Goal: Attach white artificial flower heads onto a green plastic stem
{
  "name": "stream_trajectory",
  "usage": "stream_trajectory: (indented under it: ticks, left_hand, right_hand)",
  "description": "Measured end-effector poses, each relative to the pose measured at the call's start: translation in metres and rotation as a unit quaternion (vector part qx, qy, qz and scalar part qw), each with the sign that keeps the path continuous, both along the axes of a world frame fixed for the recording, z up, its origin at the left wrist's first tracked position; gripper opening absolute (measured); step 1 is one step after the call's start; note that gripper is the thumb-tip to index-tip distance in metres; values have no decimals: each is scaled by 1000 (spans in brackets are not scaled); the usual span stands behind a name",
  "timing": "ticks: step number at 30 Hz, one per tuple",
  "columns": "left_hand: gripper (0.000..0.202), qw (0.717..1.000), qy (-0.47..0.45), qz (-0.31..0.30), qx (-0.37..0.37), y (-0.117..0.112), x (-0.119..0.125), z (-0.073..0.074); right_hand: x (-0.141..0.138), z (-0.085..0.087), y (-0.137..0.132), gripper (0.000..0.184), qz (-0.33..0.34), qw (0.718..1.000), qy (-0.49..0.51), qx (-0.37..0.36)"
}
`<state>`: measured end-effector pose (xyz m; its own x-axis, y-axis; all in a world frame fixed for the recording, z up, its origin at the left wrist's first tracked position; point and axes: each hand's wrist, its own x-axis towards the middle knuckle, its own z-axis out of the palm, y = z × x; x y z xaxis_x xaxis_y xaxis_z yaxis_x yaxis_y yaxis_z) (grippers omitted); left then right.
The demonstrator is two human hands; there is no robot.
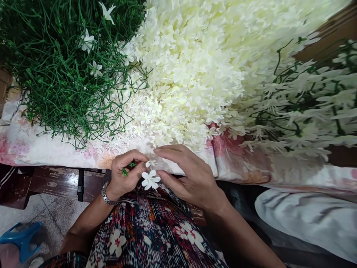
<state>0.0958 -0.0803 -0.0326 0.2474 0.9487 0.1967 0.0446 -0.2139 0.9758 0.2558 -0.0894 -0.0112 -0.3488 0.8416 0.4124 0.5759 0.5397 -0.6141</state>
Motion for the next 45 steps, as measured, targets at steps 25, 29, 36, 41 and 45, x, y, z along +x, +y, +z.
stream_trajectory:
  ticks: [25, 29, 36, 41, 45]
  left_hand:
    - [16, 989, 112, -72, -60, -2, -3, 11]
    - [9, 990, 127, -64, -19, -2, -2, 11]
    - [13, 994, 63, -77, -41, 1, 1, 9]
    - [15, 991, 7, -117, -61, 3, 0, 7]
    - [12, 994, -22, -104, -40, 5, 3, 6]
  right_hand:
    - [8, -6, 0, 16, -49, 995, 64, -58]
    - [11, -2, 2, 15, -53, 994, 75, -59]
    - [15, 0, -1, 14, -48, 985, 118, -120]
    - [16, -4, -3, 11, -52, 968, 174, -171]
    - [17, -7, -4, 10, -56, 959, 201, -193]
